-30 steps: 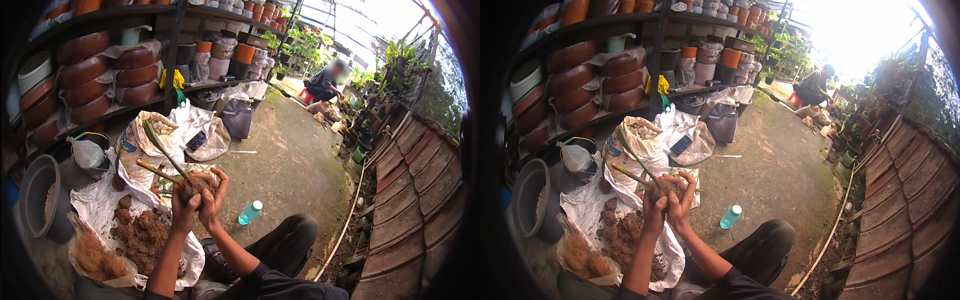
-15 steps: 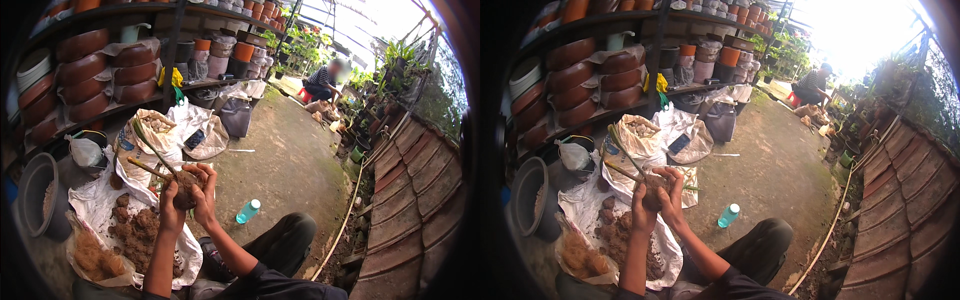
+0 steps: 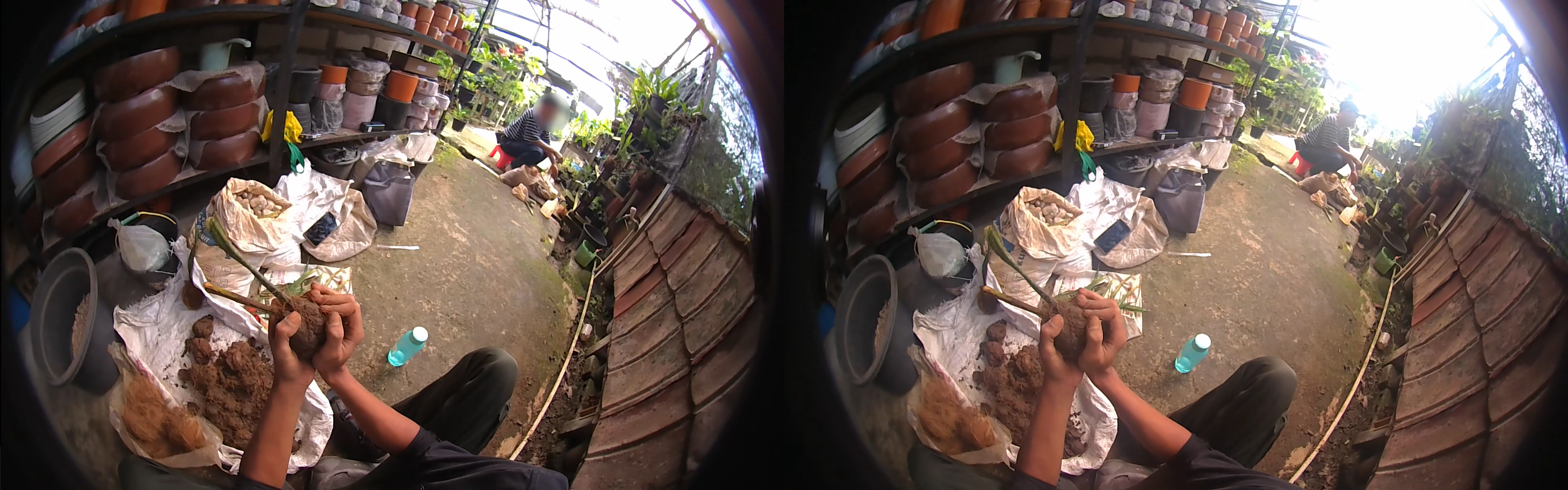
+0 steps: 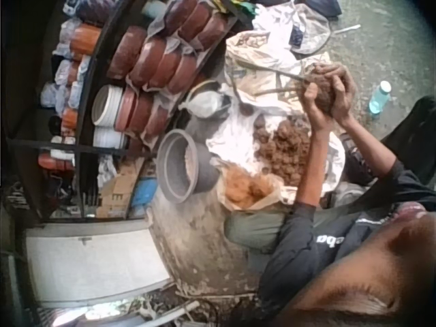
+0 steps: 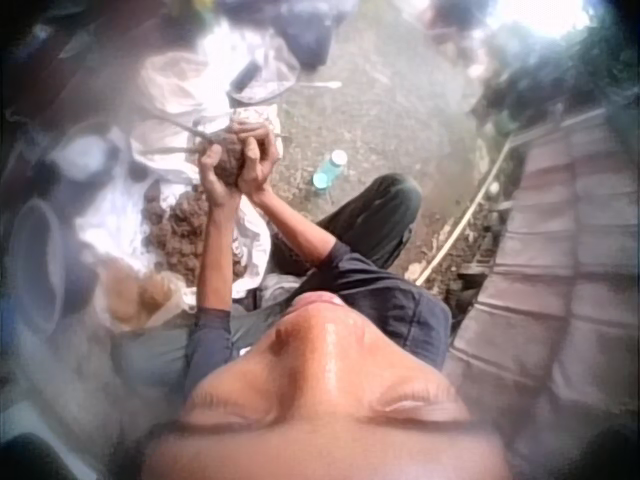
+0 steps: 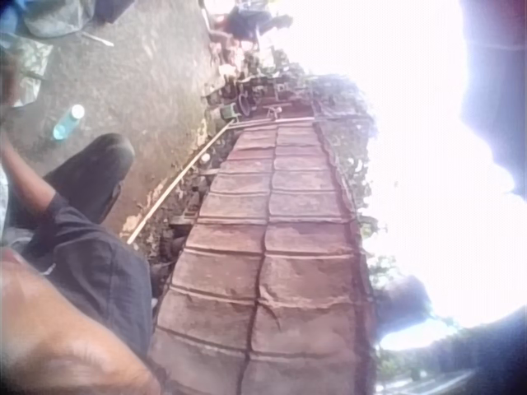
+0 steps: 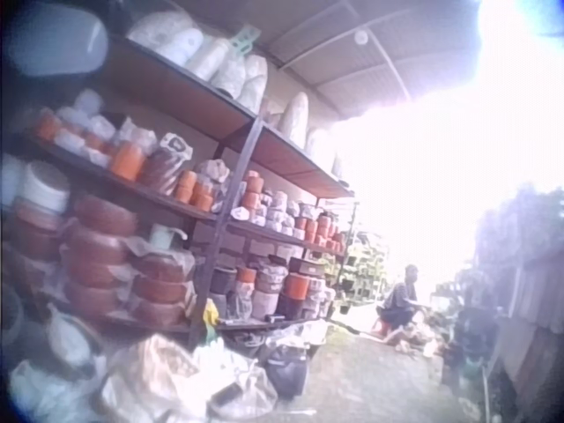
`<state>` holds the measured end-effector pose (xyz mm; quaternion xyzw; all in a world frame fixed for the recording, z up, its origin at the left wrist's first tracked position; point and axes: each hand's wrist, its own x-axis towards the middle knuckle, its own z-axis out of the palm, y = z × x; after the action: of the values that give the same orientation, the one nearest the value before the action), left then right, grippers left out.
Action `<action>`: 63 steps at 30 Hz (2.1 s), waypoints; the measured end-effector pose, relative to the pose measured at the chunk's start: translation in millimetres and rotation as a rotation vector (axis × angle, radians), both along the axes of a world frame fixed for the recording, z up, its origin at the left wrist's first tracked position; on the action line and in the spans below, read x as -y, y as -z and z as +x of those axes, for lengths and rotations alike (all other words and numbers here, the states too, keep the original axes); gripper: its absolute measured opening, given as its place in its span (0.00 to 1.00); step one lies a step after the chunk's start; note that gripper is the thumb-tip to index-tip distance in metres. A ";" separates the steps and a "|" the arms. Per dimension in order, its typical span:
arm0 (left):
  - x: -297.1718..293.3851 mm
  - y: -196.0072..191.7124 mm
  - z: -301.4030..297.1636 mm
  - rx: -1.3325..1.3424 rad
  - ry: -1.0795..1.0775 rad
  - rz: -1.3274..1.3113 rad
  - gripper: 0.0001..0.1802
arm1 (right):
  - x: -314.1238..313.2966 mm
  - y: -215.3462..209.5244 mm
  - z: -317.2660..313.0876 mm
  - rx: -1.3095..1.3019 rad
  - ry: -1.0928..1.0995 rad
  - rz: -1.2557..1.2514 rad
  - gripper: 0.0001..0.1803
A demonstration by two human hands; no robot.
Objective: The person sits on the floor and uses both hands to wrap soil and fibrous material around the roots of a small plant. The person repeatedly adds and compresses the material to form a compact root ball.
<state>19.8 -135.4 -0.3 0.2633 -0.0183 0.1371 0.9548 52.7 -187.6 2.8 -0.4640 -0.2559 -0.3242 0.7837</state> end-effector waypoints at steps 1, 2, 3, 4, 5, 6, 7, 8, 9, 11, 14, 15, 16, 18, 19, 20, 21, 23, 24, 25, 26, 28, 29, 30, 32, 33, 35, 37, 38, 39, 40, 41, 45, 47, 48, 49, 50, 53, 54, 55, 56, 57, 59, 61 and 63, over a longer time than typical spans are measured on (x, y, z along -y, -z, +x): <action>1.2 0.3 -0.9 -0.008 -0.010 -0.012 0.27 | -0.2 -2.4 -0.8 0.028 0.070 -0.001 0.11; 2.5 0.6 -2.4 -0.016 -0.019 -0.024 0.26 | 1.1 -1.9 -2.9 0.039 0.090 -0.016 0.10; 1.9 0.8 -3.1 -0.023 -0.034 -0.031 0.25 | 1.1 -0.2 -4.9 0.052 0.104 -0.025 0.10; -0.6 3.3 -2.8 -0.001 -0.064 0.018 0.23 | 0.8 0.7 -6.2 0.064 0.119 -0.035 0.09; -4.7 7.2 -1.6 0.021 -0.094 0.067 0.22 | -0.2 0.7 -6.6 0.072 0.128 -0.039 0.09; -6.1 7.7 -1.7 0.040 -0.118 0.113 0.21 | -0.1 1.2 -7.6 0.077 0.143 -0.048 0.10; -3.0 3.3 -2.1 0.013 -0.159 0.101 0.18 | -0.3 1.6 -8.4 0.082 0.158 -0.057 0.10; -4.2 5.9 -1.4 0.003 -0.140 0.086 0.18 | -1.2 2.0 -8.8 0.056 0.146 -0.058 0.11; -6.9 9.8 0.3 -0.006 -0.122 0.072 0.17 | -3.2 1.8 -9.2 0.032 0.135 -0.058 0.11; -7.5 14.8 4.6 -0.078 -0.110 -0.001 0.17 | -5.5 2.7 -8.0 -0.019 0.112 -0.074 0.13; -7.1 8.6 5.9 -0.197 -0.113 -0.145 0.16 | -5.7 4.5 -3.7 -0.079 0.073 -0.155 0.17; -7.8 -7.7 0.9 -0.189 -0.100 -0.173 0.16 | -4.3 1.6 -4.0 -0.087 0.059 -0.209 0.19; -7.9 -16.8 -1.5 -0.181 -0.086 -0.202 0.17 | -3.2 -0.5 -3.8 -0.094 0.045 -0.264 0.22; -25.7 2.4 7.0 -0.168 -0.141 -0.192 0.19 | -2.7 0.4 -3.4 -0.048 0.011 -0.513 0.24; -34.2 5.4 4.9 -0.143 -0.195 -0.101 0.20 | -6.7 -3.1 -5.8 -0.029 -0.032 -0.575 0.24; -39.9 6.6 1.7 -0.117 -0.249 -0.009 0.22 | -11.1 -8.2 -8.3 -0.009 -0.075 -0.637 0.25; -40.3 1.3 -0.5 -0.105 -0.287 -0.035 0.22 | -12.2 -12.2 -11.5 -0.012 -0.098 -0.694 0.26; -48.9 -6.8 0.8 -0.131 -0.308 -0.112 0.23 | -13.8 -16.9 -15.3 -0.016 -0.148 -0.808 0.31; -54.4 -7.6 2.4 -0.170 -0.287 -0.166 0.23 | -15.8 -13.2 -15.7 -0.014 -0.193 -0.731 0.32; -56.4 -5.6 4.7 -0.197 -0.272 -0.201 0.23 | -19.8 -5.5 -15.3 -0.012 -0.237 -0.654 0.34; -55.8 -5.2 4.6 -0.207 -0.278 -0.200 0.23 | -21.3 0.1 -13.8 -0.009 -0.280 -0.576 0.36; -55.4 -8.8 3.2 -0.225 -0.304 -0.202 0.23 | -21.0 6.1 -7.0 0.036 -0.229 -0.654 0.39; -54.2 -12.2 2.6 -0.244 -0.331 -0.201 0.25 | -20.6 8.0 -5.3 0.059 -0.202 -0.693 0.40; -51.8 -17.2 2.2 -0.261 -0.356 -0.203 0.27 | -19.5 5.8 -5.6 0.065 -0.198 -0.714 0.39; -51.8 -20.4 0.3 -0.286 -0.392 -0.213 0.29 | -15.7 -2.1 -7.2 0.077 -0.190 -0.757 0.37; -54.2 -21.5 -0.2 -0.291 -0.401 -0.218 0.30 | -12.4 -7.5 -7.4 0.099 -0.191 -0.782 0.36; -57.6 -27.2 -3.5 -0.323 -0.392 -0.249 0.29 | -4.0 -17.5 -6.3 0.144 -0.197 -0.832 0.34; -62.0 -26.2 -3.9 -0.290 -0.352 -0.198 0.29 | 0.0 -19.3 -1.0 0.161 -0.210 -0.818 0.33; -64.4 -24.9 -3.9 -0.274 -0.335 -0.173 0.29 | 1.1 -19.7 0.5 0.170 -0.220 -0.811 0.33; -65.3 -22.8 -5.7 -0.231 -0.280 -0.157 0.28 | -0.3 -20.3 -1.8 0.183 -0.205 -0.756 0.33; -62.9 -22.3 -5.2 -0.224 -0.281 -0.201 0.27 | -0.5 -19.6 -1.8 0.211 -0.175 -0.749 0.32; -62.9 -22.6 -4.0 -0.187 -0.255 -0.201 0.26 | 0.3 -18.1 0.0 0.239 -0.148 -0.741 0.31; -72.1 -15.5 -3.5 -0.117 -0.241 -0.108 0.25 | -12.7 -2.5 -5.5 0.253 -0.125 -0.630 0.27; -64.1 -26.1 -3.2 -0.209 -0.293 -0.148 0.23 | -15.2 4.5 -6.7 0.190 -0.145 -0.599 0.27; -61.8 -31.1 -3.6 -0.270 -0.328 -0.167 0.21 | -16.0 7.4 -3.1 0.154 -0.180 -0.591 0.28; -59.2 -34.0 -4.2 -0.260 -0.304 -0.156 0.20 | -11.9 5.4 0.4 0.145 -0.155 -0.643 0.28; -59.8 -33.4 -5.6 -0.250 -0.277 -0.145 0.19 | -11.1 2.1 2.7 0.096 -0.201 -0.617 0.26; -60.6 -38.9 -10.4 -0.098 -0.132 -0.151 0.17 | 1.0 -5.4 12.7 -0.026 -0.375 -0.473 0.16; -60.0 -40.5 -10.4 -0.059 -0.058 -0.163 0.16 | 7.3 -13.0 13.3 -0.032 -0.332 -0.491 0.13; -62.8 -29.3 -5.1 -0.073 -0.036 -0.049 0.18 | 12.8 -14.9 16.8 -0.007 -0.269 -0.534 0.08; -65.0 -18.5 0.8 -0.086 -0.013 0.066 0.19 | 13.9 -15.3 17.8 0.003 -0.227 -0.505 0.09; -58.0 -27.9 -3.2 -0.083 -0.036 0.117 0.17 | 15.0 -15.0 17.2 0.005 -0.180 -0.474 0.09; -44.6 -32.2 -3.8 -0.123 0.010 0.047 0.11 | 13.0 -16.4 10.3 -0.034 -0.116 -0.351 0.10; -42.0 -20.4 -2.4 -0.117 0.047 0.015 0.08 | 6.0 -25.6 -1.2 0.015 -0.120 -0.418 0.10; -35.6 -20.3 -2.2 -0.083 0.110 0.010 0.07 | 1.5 -26.1 -8.9 0.027 -0.112 -0.454 0.10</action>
<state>17.6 -99.8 20.1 0.2720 0.0060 0.0734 0.9595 43.8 -189.1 28.9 -0.6090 -0.3583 -0.2204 0.6724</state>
